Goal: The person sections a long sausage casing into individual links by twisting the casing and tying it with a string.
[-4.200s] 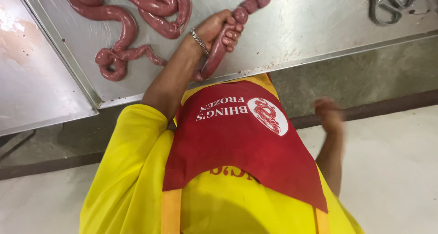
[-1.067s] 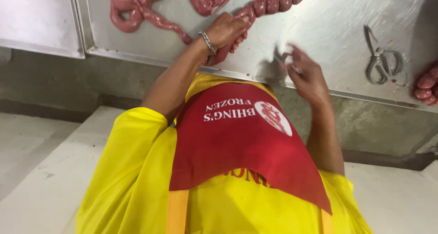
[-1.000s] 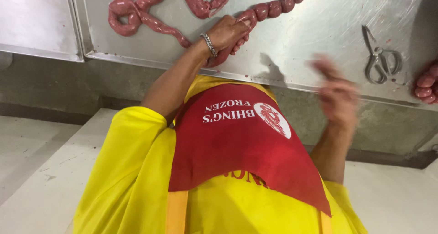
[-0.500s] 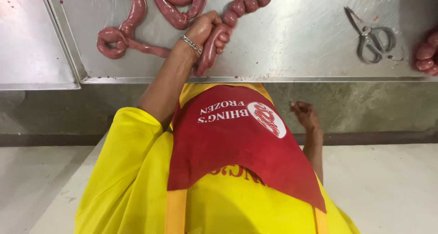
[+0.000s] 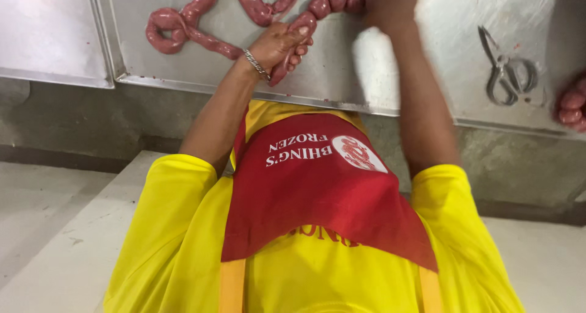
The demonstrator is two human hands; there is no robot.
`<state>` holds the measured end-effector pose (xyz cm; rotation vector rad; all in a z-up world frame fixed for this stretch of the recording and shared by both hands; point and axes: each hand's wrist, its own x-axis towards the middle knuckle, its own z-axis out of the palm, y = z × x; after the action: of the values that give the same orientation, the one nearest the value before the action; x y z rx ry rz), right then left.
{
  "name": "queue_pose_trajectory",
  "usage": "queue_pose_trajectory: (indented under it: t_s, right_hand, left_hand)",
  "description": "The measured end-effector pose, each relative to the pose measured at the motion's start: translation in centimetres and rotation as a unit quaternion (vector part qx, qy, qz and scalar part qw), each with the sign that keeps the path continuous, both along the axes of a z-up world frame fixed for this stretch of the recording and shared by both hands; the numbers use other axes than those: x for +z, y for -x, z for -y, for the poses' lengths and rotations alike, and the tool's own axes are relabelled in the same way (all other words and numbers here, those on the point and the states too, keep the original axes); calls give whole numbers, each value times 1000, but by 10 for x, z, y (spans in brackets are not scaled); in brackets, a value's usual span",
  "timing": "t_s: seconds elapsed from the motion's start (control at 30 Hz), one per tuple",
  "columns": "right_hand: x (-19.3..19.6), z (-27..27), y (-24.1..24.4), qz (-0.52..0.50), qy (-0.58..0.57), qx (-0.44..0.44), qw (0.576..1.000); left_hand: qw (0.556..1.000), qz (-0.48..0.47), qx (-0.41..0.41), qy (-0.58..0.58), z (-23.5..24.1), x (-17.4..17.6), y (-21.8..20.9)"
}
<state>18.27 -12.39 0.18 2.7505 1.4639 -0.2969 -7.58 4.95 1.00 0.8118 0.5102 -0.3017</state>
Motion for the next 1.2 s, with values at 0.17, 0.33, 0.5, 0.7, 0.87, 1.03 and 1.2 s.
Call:
queue_pose_trajectory:
  t_s: [0.17, 0.33, 0.5, 0.7, 0.87, 1.03, 1.2]
  right_hand:
    - [121, 8, 159, -297, -80, 58, 950]
    - [141, 155, 100, -585, -239, -62, 772]
    - [152, 292, 89, -591, -699, -237, 327]
    - [112, 322, 159, -515, 55, -310, 797]
    - [31, 358, 180, -580, -195, -464, 640]
    - [64, 354, 154, -606, -230, -455, 611]
    - [139, 334, 47, -316, -113, -393, 856]
  left_hand:
    - [992, -54, 11, -113, 7, 6, -3]
    - [990, -25, -4, -138, 17, 4, -15]
    - [992, -23, -26, -117, 12, -4, -15]
    - [993, -86, 10, 81, 6, -7, -23]
    - [974, -117, 109, 159, -3, -9, -34]
    - [980, -73, 138, 122, -1, -20, -21]
    - [995, 9, 88, -46, 3, -10, -5]
